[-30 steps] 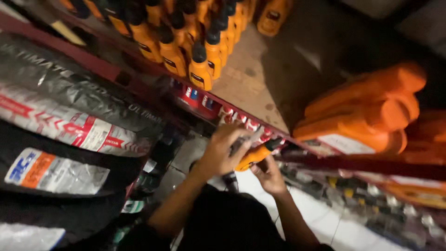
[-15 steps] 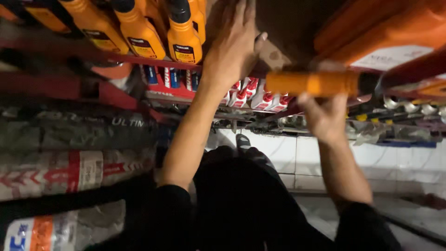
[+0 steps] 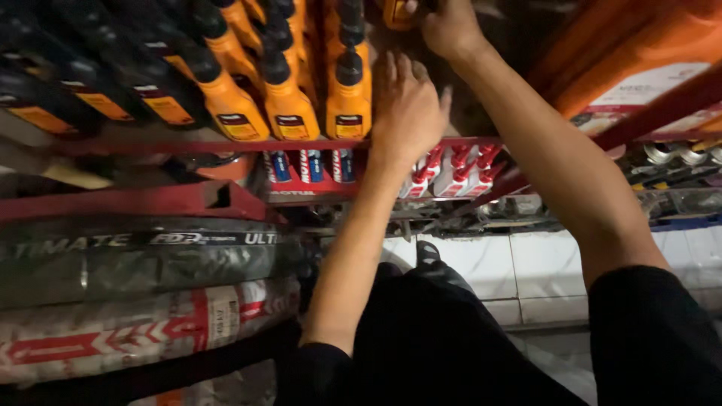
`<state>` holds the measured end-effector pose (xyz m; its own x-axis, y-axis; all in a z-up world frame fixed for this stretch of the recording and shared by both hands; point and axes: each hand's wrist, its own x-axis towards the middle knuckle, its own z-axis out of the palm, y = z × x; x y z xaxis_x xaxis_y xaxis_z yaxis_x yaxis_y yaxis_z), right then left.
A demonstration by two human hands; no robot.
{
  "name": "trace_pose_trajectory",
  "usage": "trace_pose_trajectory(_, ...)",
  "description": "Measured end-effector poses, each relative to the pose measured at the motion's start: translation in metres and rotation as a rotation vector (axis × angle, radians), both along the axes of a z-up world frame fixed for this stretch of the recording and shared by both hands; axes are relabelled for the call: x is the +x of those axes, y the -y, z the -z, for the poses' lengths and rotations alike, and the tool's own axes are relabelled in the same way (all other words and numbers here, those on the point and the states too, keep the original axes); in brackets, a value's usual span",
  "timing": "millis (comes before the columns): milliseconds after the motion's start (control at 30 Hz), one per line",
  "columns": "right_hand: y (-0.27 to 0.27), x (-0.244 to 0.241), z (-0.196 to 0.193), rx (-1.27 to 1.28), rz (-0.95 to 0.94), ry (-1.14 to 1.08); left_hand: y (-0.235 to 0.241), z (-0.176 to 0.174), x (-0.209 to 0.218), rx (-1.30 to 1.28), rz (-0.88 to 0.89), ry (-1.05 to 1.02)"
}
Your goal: The person repeatedly picks up orange bottles from a glass display counter and places them onto a red metal shelf. The task involves a repetitive cycle of lifting the bottles and arranging them in rows on the shelf.
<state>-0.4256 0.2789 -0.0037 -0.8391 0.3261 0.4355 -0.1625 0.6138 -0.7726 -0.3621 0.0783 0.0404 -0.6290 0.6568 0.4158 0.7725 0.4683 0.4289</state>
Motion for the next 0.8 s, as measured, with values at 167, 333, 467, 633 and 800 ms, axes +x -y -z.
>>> trace_pose_trajectory(167,0.002,-0.002,0.007,0.025,0.002,-0.039,0.0,-0.003,0.003,0.01,-0.005,0.029)
trace_pose_trajectory(333,0.006,0.006,0.017,0.063,0.048,0.021,0.004,-0.007,0.004,-0.049,0.044,0.042)
trace_pose_trajectory(467,0.005,-0.001,0.035,0.082,0.143,-0.01,0.006,-0.007,0.003,-0.021,0.06,0.044)
trace_pose_trajectory(633,0.005,-0.003,0.049,0.046,0.18,0.048,0.008,-0.01,0.003,-0.07,0.057,0.048)
trace_pose_trajectory(800,0.005,-0.01,0.054,-0.011,0.196,0.034,0.009,-0.016,0.003,-0.059,0.046,0.026)
